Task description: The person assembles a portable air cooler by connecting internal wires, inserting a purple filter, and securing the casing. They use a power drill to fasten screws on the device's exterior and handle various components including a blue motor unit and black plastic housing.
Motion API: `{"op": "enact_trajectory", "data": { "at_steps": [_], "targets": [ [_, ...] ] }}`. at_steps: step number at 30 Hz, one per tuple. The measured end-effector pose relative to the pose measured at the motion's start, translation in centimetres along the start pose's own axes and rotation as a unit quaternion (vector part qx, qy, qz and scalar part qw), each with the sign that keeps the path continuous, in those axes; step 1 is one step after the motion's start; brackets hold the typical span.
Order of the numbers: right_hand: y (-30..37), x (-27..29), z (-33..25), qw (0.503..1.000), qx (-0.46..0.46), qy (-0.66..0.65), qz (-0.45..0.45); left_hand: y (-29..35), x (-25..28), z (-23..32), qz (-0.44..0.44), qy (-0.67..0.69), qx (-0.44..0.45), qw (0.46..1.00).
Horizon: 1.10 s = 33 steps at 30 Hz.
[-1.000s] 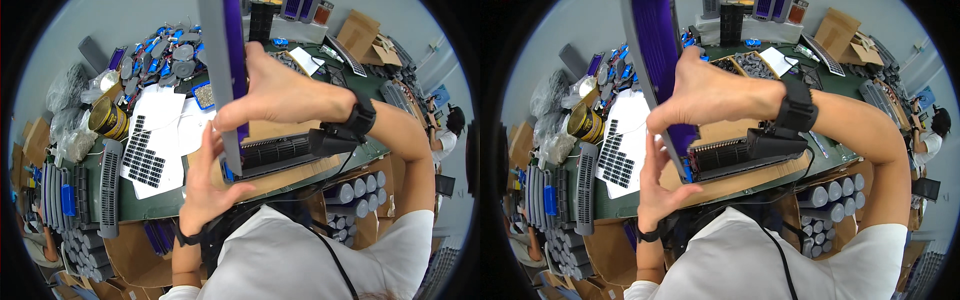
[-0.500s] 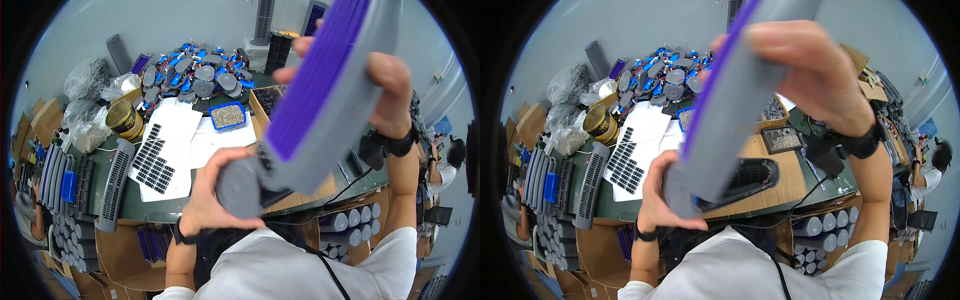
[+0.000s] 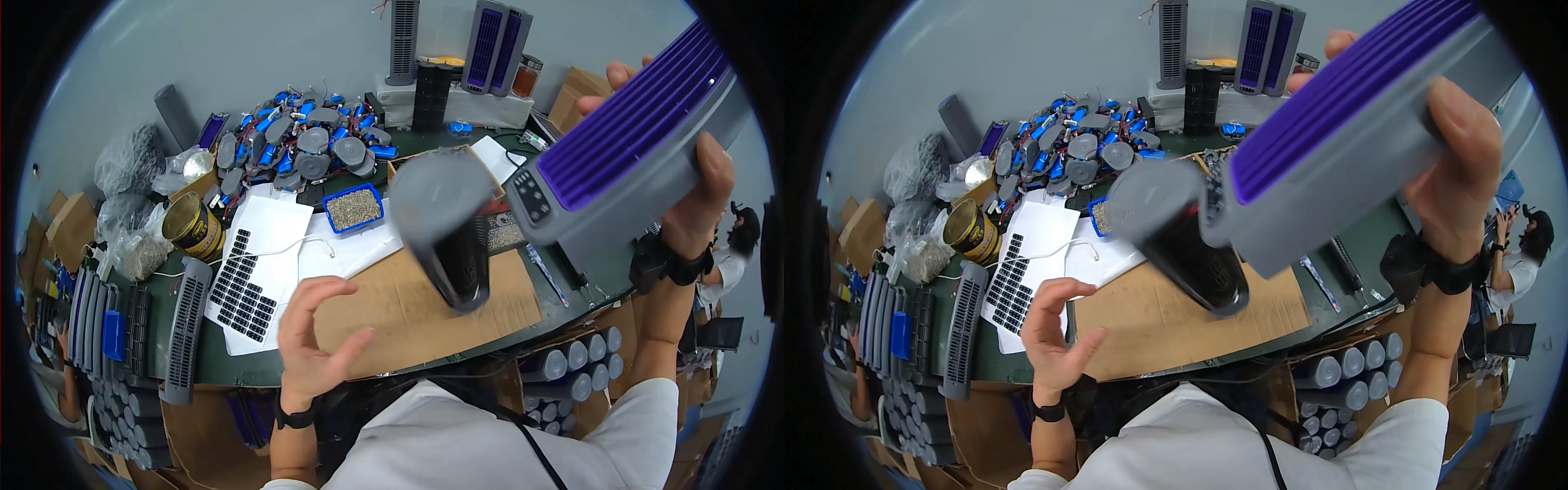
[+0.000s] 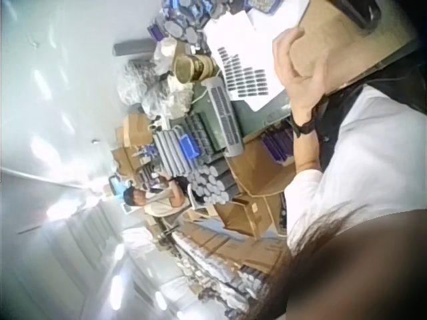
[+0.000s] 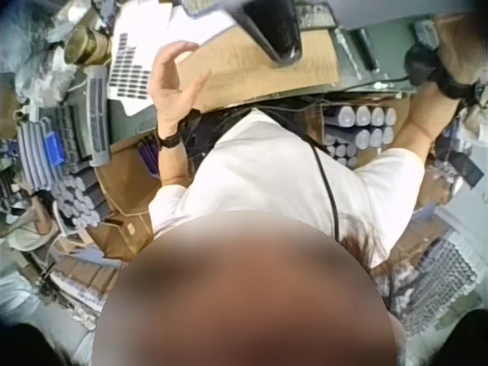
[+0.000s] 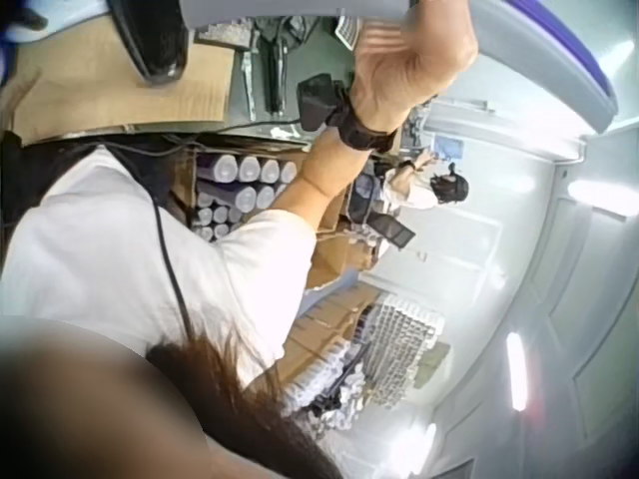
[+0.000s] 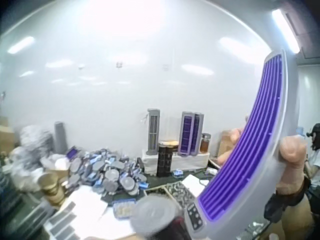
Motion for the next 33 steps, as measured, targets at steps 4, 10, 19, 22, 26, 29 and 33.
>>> {"op": "enact_trajectory", "data": {
  "at_steps": [4,10,19,22,26,29,33],
  "targets": [
    [0.9,1.7,0.6,0.998,-0.041,0.029,0.031,1.3,2.2,-1.1,0.082,0.024,0.054,0.995],
    [0.0,0.0,-0.2,0.995,-0.008,0.068,0.077,1.5,2.9,-1.7,0.120,0.021,0.090,0.988],
    [1.6,0.8,0.2,0.993,-0.033,0.069,0.086,2.1,3.3,-2.5,0.126,0.012,0.104,0.987],
    [0.9,0.3,0.1,0.984,-0.049,0.129,0.116,1.8,3.4,-2.9,0.135,0.015,0.111,0.985],
    [-0.1,-2.8,0.2,0.997,-0.048,0.011,0.064,1.2,2.5,-2.4,0.111,-0.013,0.087,0.990],
    [0.2,-3.0,0.2,0.997,-0.047,-0.044,0.041,1.1,2.2,-2.2,0.105,-0.021,0.078,0.991],
    [2.1,-0.2,-0.9,0.989,-0.072,0.094,0.092,0.6,2.0,-2.0,0.088,-0.031,0.080,0.992]
  ]
}}
Point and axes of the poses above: each hand's wrist, its own y-axis away from the middle knuckle, its own x-axis out of the back of the hand, z = x × y, the point moved 4 cm from there along -y, towards the middle knuckle, and after that the axes turned 7 degrees about -z, right-handed, at the moved point
